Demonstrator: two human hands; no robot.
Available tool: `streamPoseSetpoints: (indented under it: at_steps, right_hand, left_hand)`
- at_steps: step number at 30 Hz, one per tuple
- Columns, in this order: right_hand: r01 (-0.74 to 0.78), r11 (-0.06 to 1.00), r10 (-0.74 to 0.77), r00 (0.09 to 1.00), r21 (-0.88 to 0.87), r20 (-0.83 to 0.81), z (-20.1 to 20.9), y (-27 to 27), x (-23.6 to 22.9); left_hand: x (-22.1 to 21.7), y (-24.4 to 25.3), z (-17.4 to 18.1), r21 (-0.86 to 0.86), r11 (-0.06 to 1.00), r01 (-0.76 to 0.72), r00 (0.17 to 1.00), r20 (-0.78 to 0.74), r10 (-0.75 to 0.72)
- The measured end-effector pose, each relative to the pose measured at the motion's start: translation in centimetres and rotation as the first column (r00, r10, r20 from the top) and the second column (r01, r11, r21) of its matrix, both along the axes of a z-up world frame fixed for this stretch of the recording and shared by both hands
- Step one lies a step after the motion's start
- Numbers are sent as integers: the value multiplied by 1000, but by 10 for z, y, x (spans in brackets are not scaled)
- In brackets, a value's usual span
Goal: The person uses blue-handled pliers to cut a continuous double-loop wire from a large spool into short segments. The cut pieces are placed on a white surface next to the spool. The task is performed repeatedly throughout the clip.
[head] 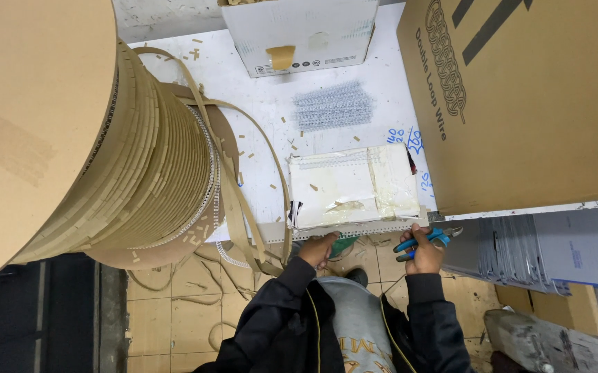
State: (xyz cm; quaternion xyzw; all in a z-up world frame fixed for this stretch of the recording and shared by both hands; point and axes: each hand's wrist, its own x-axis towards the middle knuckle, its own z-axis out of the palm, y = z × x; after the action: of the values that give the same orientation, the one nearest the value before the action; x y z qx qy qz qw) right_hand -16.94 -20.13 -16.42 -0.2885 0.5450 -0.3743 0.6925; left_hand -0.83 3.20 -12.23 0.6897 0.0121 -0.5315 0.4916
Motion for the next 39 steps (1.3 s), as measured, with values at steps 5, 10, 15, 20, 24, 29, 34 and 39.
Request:
streamPoseSetpoints:
  at_steps: [5,10,15,20,24,29,34,39]
  right_hand:
    - [-64,998,65,997,2,-34,6,23,-3]
    - [-525,851,512,829,3,-223,-7,58,-15]
    - [-943,332,858,308,-15,-412,-36,79,-9]
    - [-985,168,836,121,41,-535,-21,82,6]
    - [-988,68,789,-31,138,-613,3,83,20]
    - [-989,93,761,-3,114,-649,-24,77,20]
    - [-989,52,652,-73,141,-755,-41,82,9]
    - [-915,399,782,307,57,-542,-67,78,-21]
  left_hand:
    - [-5,-4,-21,41,999,-23,998,51,21]
    - [-23,-12,-31,12,993,-118,989,89,117]
    - [-28,-17,-33,100,982,-161,983,107,150]
    - [-32,-22,4,2,965,-261,960,-107,260]
    - [-33,-20,10,-33,937,-349,922,-190,337]
    - [-29,-28,20,-104,895,-434,839,-408,360]
    - [-34,-41,-3,-93,886,-454,825,-418,379]
    - [-32,-44,8,-81,848,-525,753,-509,417]
